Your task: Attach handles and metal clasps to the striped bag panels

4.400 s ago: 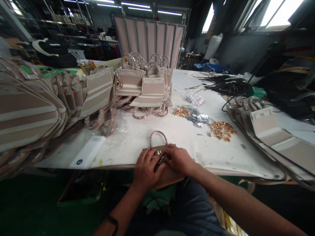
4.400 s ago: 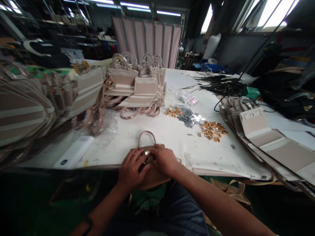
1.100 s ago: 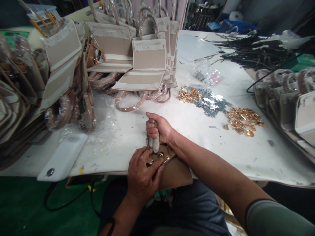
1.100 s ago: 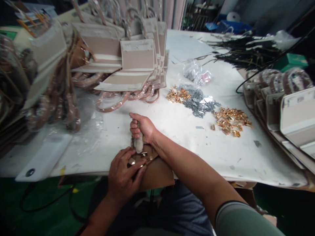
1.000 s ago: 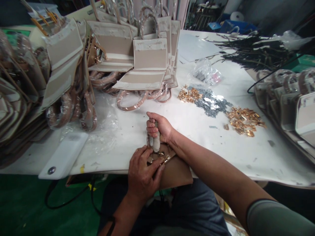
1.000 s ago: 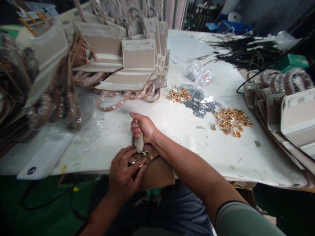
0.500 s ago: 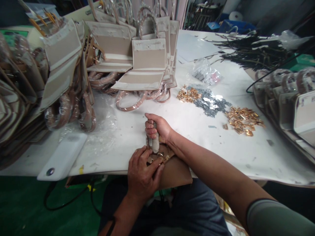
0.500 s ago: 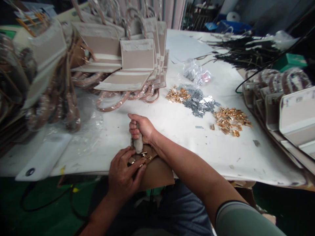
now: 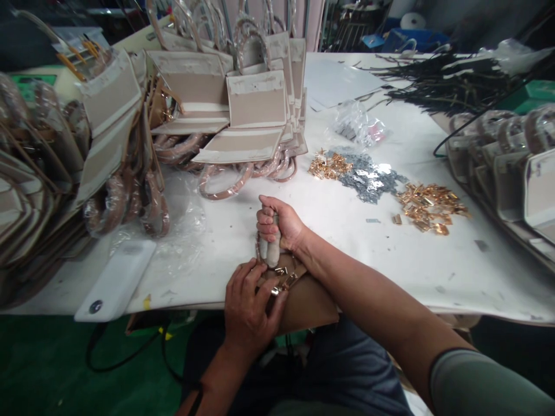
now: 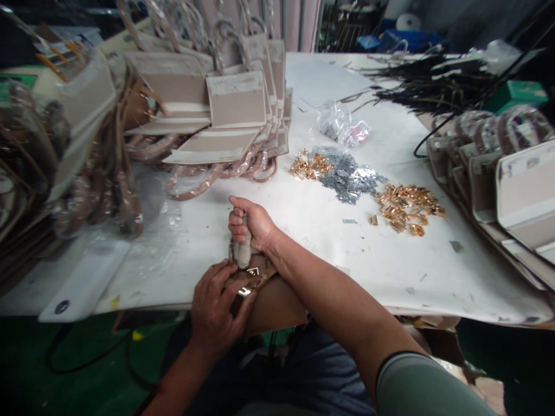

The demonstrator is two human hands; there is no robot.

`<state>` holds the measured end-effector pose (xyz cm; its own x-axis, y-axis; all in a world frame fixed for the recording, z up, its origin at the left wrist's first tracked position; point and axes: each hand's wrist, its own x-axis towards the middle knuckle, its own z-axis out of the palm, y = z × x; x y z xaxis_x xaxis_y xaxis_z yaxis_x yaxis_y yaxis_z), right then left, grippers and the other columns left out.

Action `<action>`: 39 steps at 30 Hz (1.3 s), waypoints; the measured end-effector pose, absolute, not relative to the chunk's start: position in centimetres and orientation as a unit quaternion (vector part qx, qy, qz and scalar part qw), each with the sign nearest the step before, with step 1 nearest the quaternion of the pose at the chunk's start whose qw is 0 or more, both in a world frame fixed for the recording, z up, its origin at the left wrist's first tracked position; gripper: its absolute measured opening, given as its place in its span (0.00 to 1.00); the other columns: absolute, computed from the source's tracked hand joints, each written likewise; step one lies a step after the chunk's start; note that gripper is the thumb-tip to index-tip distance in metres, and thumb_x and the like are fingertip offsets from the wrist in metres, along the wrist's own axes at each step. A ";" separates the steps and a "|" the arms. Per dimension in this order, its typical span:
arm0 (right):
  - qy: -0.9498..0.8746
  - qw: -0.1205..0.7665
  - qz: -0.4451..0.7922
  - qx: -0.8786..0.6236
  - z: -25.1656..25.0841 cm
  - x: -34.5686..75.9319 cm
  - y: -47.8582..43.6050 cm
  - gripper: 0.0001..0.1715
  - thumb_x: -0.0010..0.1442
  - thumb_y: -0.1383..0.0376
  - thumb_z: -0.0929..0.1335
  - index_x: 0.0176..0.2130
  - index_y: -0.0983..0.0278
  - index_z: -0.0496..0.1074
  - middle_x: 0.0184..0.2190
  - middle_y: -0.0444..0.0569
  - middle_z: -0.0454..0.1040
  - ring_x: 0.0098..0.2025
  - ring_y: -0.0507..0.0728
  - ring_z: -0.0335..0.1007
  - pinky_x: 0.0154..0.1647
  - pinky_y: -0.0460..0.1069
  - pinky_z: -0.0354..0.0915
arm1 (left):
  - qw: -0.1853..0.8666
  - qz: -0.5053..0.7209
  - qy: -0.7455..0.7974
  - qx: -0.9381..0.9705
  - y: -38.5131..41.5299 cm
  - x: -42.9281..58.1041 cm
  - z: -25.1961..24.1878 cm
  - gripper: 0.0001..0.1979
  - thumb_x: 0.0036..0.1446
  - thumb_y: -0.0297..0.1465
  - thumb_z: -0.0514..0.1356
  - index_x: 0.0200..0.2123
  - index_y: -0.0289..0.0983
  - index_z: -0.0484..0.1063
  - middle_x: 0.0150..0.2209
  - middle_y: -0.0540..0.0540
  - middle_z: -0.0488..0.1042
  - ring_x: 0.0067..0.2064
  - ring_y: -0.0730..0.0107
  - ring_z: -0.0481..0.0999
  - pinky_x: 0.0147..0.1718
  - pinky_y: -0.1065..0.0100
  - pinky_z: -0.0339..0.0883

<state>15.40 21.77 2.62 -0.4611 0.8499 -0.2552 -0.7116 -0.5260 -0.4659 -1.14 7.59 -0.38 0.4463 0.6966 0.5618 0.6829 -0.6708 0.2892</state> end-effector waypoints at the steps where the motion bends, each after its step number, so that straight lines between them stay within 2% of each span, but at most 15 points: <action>1: -0.149 0.461 0.844 -0.229 2.6 15.4 21.8 0.30 0.62 0.54 0.73 0.25 0.59 0.51 0.17 0.34 0.54 0.15 0.47 0.40 0.11 0.43 0.46 | 0.011 0.331 0.407 0.851 7.6 -1.1 -0.3 0.13 0.61 0.28 0.68 0.49 0.40 0.75 0.54 0.36 0.76 0.64 0.42 0.72 0.61 0.39 0.69; 6: -0.146 0.442 0.851 -0.244 2.6 15.3 21.6 0.30 0.61 0.53 0.73 0.26 0.59 0.52 0.18 0.33 0.54 0.15 0.46 0.41 0.11 0.43 0.46 | 0.009 0.310 0.410 0.858 7.6 -1.1 -0.3 0.14 0.63 0.30 0.67 0.51 0.40 0.73 0.54 0.37 0.77 0.64 0.43 0.72 0.62 0.39 0.68; 16: -0.164 0.452 0.838 -0.259 3.1 14.7 21.1 0.27 0.62 0.54 0.73 0.27 0.59 0.53 0.18 0.34 0.55 0.15 0.46 0.39 0.11 0.42 0.45 | 0.001 0.306 0.415 0.857 7.6 -1.1 -0.5 0.14 0.63 0.31 0.67 0.51 0.40 0.73 0.53 0.37 0.77 0.64 0.43 0.72 0.63 0.40 0.66; 22: -0.165 0.459 0.830 -0.271 3.1 14.5 21.3 0.26 0.61 0.54 0.73 0.26 0.59 0.55 0.18 0.34 0.56 0.16 0.47 0.41 0.11 0.43 0.46 | -0.011 0.316 0.408 0.856 7.6 -1.1 -0.4 0.15 0.63 0.30 0.67 0.51 0.39 0.72 0.53 0.37 0.77 0.63 0.43 0.72 0.62 0.41 0.67; 24: -0.163 0.504 0.802 -0.276 4.2 15.6 21.0 0.29 0.60 0.52 0.74 0.26 0.59 0.54 0.18 0.34 0.55 0.16 0.47 0.42 0.12 0.43 0.48 | -0.012 0.326 0.408 0.853 7.6 -1.2 -0.5 0.15 0.63 0.30 0.67 0.52 0.38 0.71 0.54 0.37 0.77 0.63 0.44 0.72 0.62 0.42 0.67; 27: -0.195 0.618 0.708 -0.282 7.3 18.9 18.9 0.33 0.58 0.48 0.76 0.25 0.59 0.53 0.18 0.34 0.54 0.17 0.47 0.45 0.14 0.43 0.48 | -0.009 0.344 0.403 0.848 7.5 -1.4 -0.5 0.16 0.63 0.31 0.67 0.51 0.38 0.70 0.54 0.37 0.77 0.62 0.45 0.73 0.62 0.43 0.67; 29: -0.285 0.645 0.627 -0.331 9.3 21.1 16.1 0.30 0.60 0.46 0.75 0.25 0.59 0.57 0.18 0.36 0.57 0.17 0.48 0.48 0.15 0.45 0.50 | -0.012 0.352 0.399 0.846 7.4 -1.5 -0.5 0.16 0.63 0.32 0.66 0.51 0.37 0.69 0.54 0.36 0.77 0.61 0.45 0.74 0.61 0.44 0.67; 31: -0.433 0.589 0.530 -0.430 10.3 22.4 12.7 0.25 0.63 0.47 0.73 0.27 0.60 0.67 0.19 0.40 0.63 0.19 0.51 0.57 0.19 0.47 0.56 | -0.017 0.356 0.398 0.845 7.3 -1.6 -0.6 0.16 0.64 0.32 0.66 0.52 0.36 0.69 0.54 0.36 0.77 0.61 0.45 0.74 0.61 0.44 0.67; 32: -0.516 0.531 0.474 -0.477 10.2 22.5 11.0 0.21 0.63 0.49 0.73 0.29 0.60 0.72 0.22 0.43 0.68 0.22 0.53 0.63 0.23 0.48 0.61 | -0.020 0.356 0.399 0.845 7.2 -1.6 -0.6 0.16 0.64 0.33 0.65 0.53 0.36 0.69 0.55 0.36 0.77 0.61 0.45 0.74 0.61 0.44 0.66; 34: -0.656 0.387 0.352 -0.544 8.9 22.0 8.1 0.11 0.61 0.55 0.75 0.38 0.59 0.81 0.33 0.48 0.78 0.32 0.57 0.73 0.34 0.50 0.67 | -0.024 0.353 0.402 0.844 7.0 -1.7 -0.7 0.18 0.65 0.33 0.64 0.55 0.36 0.68 0.55 0.35 0.77 0.61 0.45 0.73 0.62 0.44 0.66; 37: -0.739 0.216 0.207 -0.604 6.1 20.4 5.8 0.16 0.61 0.60 0.74 0.50 0.54 0.83 0.50 0.49 0.79 0.42 0.60 0.78 0.44 0.51 0.68 | -0.025 0.349 0.410 0.842 6.7 -1.9 -0.9 0.19 0.66 0.35 0.63 0.57 0.36 0.68 0.56 0.35 0.77 0.62 0.46 0.73 0.63 0.45 0.65; 39: -0.739 0.192 0.162 -0.625 5.0 19.9 5.2 0.17 0.64 0.60 0.72 0.53 0.52 0.82 0.52 0.48 0.79 0.43 0.59 0.78 0.45 0.50 0.67 | -0.021 0.348 0.410 0.843 6.7 -2.0 -0.9 0.19 0.67 0.36 0.62 0.57 0.36 0.68 0.56 0.35 0.76 0.61 0.47 0.73 0.63 0.46 0.65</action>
<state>19.87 5.17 4.99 -0.1436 0.9863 0.0811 0.8615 0.1650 -0.4802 -2.01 6.66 -0.92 0.4224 0.6758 0.6041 0.7055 -0.6636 0.2490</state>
